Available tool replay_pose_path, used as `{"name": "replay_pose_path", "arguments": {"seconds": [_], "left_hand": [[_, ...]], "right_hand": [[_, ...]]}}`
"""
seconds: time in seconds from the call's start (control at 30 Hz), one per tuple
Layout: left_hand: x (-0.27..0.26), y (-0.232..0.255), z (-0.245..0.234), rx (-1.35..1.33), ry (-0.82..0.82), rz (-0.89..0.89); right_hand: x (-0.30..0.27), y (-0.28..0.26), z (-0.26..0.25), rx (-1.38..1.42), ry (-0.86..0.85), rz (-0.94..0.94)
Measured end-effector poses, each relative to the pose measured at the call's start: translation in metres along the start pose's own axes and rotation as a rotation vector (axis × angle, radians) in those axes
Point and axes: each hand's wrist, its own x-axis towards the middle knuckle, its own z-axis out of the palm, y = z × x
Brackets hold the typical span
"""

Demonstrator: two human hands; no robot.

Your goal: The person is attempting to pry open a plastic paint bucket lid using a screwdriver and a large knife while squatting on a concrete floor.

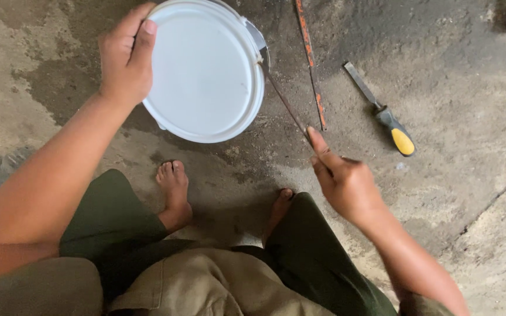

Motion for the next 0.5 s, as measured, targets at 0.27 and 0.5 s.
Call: {"name": "replay_pose_path", "arguments": {"seconds": [0.27,0.5], "left_hand": [[-0.021,-0.042,0.000,0.081,0.002,-0.096],[-0.007,-0.008,0.001,0.031,-0.014,-0.052]], "right_hand": [[-0.001,0.014,-0.030,0.159,-0.043,-0.175],[0.004,-0.006,-0.067,-0.550,-0.015,-0.254]]}}
